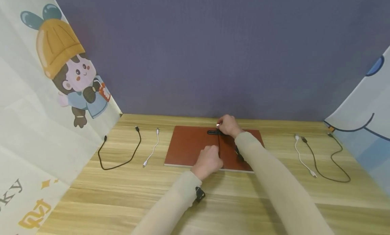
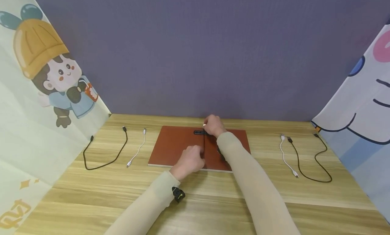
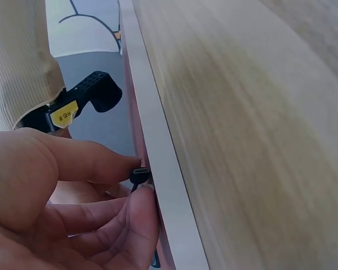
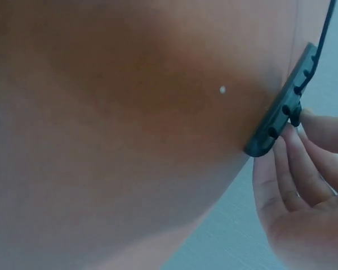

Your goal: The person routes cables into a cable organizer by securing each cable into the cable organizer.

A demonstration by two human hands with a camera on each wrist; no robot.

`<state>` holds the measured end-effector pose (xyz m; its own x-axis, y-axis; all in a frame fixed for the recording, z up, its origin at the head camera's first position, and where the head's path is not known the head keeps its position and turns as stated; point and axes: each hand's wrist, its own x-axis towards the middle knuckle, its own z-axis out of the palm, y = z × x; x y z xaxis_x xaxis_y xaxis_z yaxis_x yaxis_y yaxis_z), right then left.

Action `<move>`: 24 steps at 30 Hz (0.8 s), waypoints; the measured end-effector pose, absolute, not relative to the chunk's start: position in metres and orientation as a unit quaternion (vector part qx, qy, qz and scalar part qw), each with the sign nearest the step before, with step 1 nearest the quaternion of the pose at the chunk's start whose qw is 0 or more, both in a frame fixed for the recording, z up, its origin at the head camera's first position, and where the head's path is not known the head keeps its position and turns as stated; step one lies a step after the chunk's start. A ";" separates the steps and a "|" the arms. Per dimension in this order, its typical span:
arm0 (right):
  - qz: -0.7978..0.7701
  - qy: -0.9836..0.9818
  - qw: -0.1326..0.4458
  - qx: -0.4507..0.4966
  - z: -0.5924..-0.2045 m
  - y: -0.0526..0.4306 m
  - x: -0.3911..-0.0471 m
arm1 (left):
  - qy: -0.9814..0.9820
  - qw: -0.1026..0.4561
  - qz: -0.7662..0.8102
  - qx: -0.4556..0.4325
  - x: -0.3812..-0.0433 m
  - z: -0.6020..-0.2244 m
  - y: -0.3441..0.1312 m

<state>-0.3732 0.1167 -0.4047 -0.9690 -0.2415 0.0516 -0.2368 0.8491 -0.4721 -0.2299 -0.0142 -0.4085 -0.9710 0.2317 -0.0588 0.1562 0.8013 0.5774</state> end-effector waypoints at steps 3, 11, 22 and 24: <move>-0.255 0.959 0.012 -0.123 -0.402 0.118 -0.371 | 0.947 0.064 0.298 0.102 -0.230 -0.409 -0.013; -0.280 0.952 0.027 -0.121 -0.397 0.130 -0.364 | 0.945 0.060 0.301 0.115 -0.233 -0.409 -0.018; -0.257 0.955 0.001 -0.146 -0.384 0.159 -0.349 | 0.948 0.077 0.293 0.096 -0.232 -0.406 -0.017; -0.255 0.956 0.003 -0.146 -0.380 0.162 -0.345 | 0.950 0.077 0.288 0.093 -0.231 -0.406 -0.016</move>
